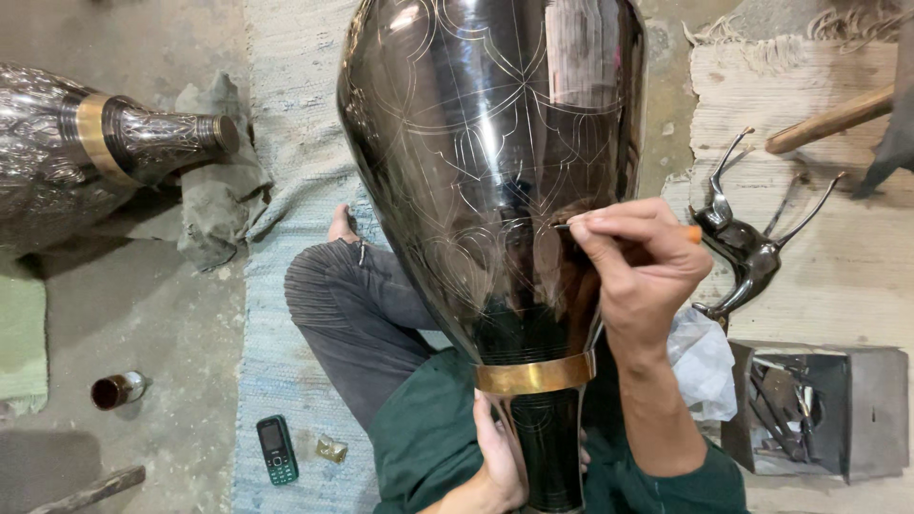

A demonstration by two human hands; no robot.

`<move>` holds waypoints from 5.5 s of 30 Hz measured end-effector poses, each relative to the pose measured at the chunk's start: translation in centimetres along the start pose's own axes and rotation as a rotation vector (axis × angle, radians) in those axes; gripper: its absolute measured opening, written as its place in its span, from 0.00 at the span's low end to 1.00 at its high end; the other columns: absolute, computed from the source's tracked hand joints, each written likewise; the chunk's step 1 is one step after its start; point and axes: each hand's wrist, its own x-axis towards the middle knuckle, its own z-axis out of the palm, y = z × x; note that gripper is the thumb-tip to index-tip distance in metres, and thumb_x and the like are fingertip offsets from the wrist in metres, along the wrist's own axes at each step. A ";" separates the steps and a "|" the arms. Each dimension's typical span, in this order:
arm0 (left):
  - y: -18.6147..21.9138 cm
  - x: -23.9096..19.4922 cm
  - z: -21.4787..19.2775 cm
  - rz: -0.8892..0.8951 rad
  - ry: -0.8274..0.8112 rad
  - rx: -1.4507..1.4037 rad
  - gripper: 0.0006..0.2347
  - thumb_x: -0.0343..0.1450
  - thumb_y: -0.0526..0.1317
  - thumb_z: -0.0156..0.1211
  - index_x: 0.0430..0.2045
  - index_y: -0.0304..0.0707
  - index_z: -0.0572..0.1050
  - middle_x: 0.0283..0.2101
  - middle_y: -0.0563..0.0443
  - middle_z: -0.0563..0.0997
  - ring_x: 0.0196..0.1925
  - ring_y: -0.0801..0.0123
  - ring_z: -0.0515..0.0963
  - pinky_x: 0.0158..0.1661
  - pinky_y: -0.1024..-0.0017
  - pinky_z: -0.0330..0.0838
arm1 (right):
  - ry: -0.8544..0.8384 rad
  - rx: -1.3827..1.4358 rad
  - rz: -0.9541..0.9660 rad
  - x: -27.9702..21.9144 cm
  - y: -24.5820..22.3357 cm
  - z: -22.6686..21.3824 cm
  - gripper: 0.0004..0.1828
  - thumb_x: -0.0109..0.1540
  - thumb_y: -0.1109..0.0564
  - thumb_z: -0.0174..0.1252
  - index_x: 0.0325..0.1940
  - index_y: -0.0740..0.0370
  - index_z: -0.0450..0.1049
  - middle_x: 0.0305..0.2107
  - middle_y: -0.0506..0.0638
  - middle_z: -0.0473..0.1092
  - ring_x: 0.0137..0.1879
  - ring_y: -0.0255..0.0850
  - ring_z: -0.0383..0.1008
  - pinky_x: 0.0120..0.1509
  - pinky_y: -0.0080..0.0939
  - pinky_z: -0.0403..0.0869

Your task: The person sits on the floor and uses a small hand tool to engrave intricate floral patterns onto the surface of a large, dark metallic vase. The person holds the vase steady with one hand while carefully carving the design with the other.

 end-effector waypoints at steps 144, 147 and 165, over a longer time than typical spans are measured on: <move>1.8 -2.1 2.6 -0.043 0.128 0.027 0.55 0.60 0.82 0.13 0.51 0.25 0.72 0.34 0.31 0.81 0.30 0.46 0.82 0.33 0.55 0.80 | 0.246 -0.027 -0.052 -2.9 0.9 0.6 0.07 0.63 0.72 0.69 0.37 0.67 0.77 0.39 0.52 0.75 0.39 0.33 0.77 0.45 0.26 0.77; 1.9 -2.3 2.7 -0.040 0.109 0.033 0.56 0.60 0.82 0.12 0.51 0.22 0.71 0.35 0.31 0.81 0.31 0.46 0.83 0.34 0.55 0.81 | 0.249 -0.055 -0.060 -3.1 0.7 0.7 0.08 0.62 0.72 0.69 0.36 0.67 0.77 0.38 0.52 0.75 0.38 0.32 0.76 0.43 0.25 0.74; 2.5 -2.9 4.0 -0.009 0.089 0.064 0.53 0.61 0.80 0.13 0.49 0.27 0.72 0.32 0.34 0.81 0.29 0.49 0.82 0.32 0.56 0.81 | 0.281 -0.053 -0.044 -3.7 0.4 1.2 0.07 0.62 0.72 0.69 0.36 0.67 0.77 0.39 0.52 0.76 0.37 0.32 0.77 0.42 0.25 0.75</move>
